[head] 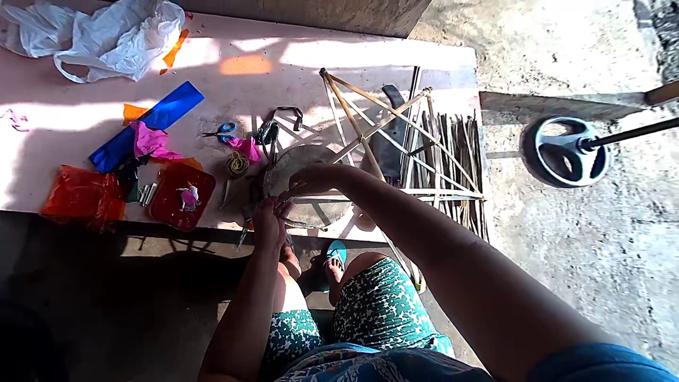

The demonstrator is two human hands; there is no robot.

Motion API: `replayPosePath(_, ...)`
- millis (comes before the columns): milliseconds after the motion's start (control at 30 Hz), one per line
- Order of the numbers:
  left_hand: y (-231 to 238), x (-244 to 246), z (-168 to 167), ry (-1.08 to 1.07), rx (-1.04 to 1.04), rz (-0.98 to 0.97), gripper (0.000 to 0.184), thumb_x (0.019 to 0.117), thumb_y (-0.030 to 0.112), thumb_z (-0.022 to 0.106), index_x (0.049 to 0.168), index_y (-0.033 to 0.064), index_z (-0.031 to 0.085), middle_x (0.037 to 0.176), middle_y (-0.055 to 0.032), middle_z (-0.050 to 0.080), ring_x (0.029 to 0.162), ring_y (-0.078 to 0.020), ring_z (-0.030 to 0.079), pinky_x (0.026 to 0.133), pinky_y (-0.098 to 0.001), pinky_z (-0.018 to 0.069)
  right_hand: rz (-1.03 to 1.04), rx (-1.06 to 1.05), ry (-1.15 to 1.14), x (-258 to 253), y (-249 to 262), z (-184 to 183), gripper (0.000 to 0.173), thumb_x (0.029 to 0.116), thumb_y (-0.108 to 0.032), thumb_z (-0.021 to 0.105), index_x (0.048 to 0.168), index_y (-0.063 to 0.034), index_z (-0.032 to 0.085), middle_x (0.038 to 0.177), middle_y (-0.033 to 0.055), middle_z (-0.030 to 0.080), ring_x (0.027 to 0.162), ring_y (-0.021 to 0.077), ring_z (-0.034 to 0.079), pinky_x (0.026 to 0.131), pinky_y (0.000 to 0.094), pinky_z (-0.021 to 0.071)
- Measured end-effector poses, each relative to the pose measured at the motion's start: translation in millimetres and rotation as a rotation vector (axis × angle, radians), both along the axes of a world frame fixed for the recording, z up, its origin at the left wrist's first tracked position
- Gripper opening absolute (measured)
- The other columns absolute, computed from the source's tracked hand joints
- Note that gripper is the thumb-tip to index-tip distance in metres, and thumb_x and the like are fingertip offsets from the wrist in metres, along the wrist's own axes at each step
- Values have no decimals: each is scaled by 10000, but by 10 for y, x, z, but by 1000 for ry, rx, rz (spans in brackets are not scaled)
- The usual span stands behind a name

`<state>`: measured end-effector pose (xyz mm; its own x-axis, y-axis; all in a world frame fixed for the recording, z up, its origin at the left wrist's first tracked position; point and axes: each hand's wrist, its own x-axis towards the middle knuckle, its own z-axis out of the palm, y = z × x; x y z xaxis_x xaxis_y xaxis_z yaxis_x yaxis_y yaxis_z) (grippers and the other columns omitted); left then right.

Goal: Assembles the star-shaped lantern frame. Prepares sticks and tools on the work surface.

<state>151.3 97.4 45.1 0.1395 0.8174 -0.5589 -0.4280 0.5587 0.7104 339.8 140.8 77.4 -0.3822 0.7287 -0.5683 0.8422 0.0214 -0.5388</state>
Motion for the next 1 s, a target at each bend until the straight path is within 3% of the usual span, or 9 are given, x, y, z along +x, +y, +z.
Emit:
replayPosePath(67, -12, 31, 76, 11, 25, -8, 205, 1124, 103, 339, 1117, -6, 513, 929, -114, 648, 808, -216, 719, 790, -368, 631, -34, 12, 19, 26, -37, 92, 396, 1047, -387, 580, 1314, -108, 666, 1261, 165, 686, 1241, 375, 597, 1091, 687, 318)
replayPosePath(233, -65, 203, 425, 12, 103, -42, 227, 1124, 89, 319, 1069, -8, 516, 885, -111, 666, 796, -217, 731, 788, -364, 639, -40, 53, 41, 178, -139, 518, 385, 1042, -320, 606, 1277, -20, 659, 1186, 237, 682, 1148, 407, 638, 986, 639, 452)
replayPosePath(300, -106, 282, 575, -14, 151, -73, 251, 1125, 95, 311, 1060, -5, 531, 867, -100, 670, 779, -209, 730, 779, -368, 641, -60, 103, 120, 286, -233, 685, 339, 1033, -239, 627, 1237, 28, 668, 1152, 247, 683, 1103, 389, 643, 979, 597, 460)
replayPosePath(400, -177, 398, 791, -54, 240, -125, 283, 1125, 98, 291, 1025, 27, 546, 840, -71, 690, 763, -197, 737, 774, -373, 644, -72, 148, 131, 424, -418, 1077, 322, 1035, -219, 623, 1243, 18, 685, 1177, 236, 687, 1135, 362, 635, 1003, 555, 449)
replayPosePath(500, -278, 513, 1015, -85, 316, -122, 282, 1125, 96, 291, 1046, 28, 552, 911, -85, 720, 804, -203, 750, 781, -375, 646, -67, 215, 117, 561, -633, 1430, 303, 1046, -196, 598, 1235, 18, 699, 1191, 228, 690, 1144, 342, 633, 1018, 520, 442)
replayPosePath(667, -408, 496, 1174, -76, 421, -100, 291, 1131, 116, 232, 1098, 37, 511, 1019, -106, 752, 955, -237, 759, 872, -390, 622, -178, 346, 260, 1032, -1096, 1858, 235, 1028, -101, 605, 1210, 2, 712, 1148, 157, 717, 1063, 216, 669, 981, 386, 504)
replayPosePath(833, -505, 406, 1215, -32, 442, -103, 288, 1134, 130, 219, 1120, 51, 496, 1024, -84, 752, 965, -210, 756, 871, -365, 619, -354, 603, 251, 1616, -1802, 2534, 248, 1015, -66, 571, 1215, 9, 697, 1136, 114, 716, 1007, 99, 664, 936, 283, 527)
replayPosePath(900, -568, 379, 1229, -28, 458, -118, 294, 1130, 131, 209, 1091, 66, 494, 1003, -73, 762, 953, -204, 760, 870, -362, 620, -487, 702, 267, 1865, -2107, 2801, 246, 1022, -104, 559, 1218, -11, 675, 1133, 36, 687, 993, 7, 626, 928, 214, 517)
replayPosePath(1000, -643, 348, 1321, -34, 476, -119, 312, 1128, 136, 213, 1082, 59, 512, 981, -70, 765, 923, -194, 764, 854, -350, 626, -668, 927, 436, 2191, -2453, 3097, 150, 977, -106, 585, 1069, -65, 696, 1006, -36, 695, 901, 10, 636, 850, 212, 537)
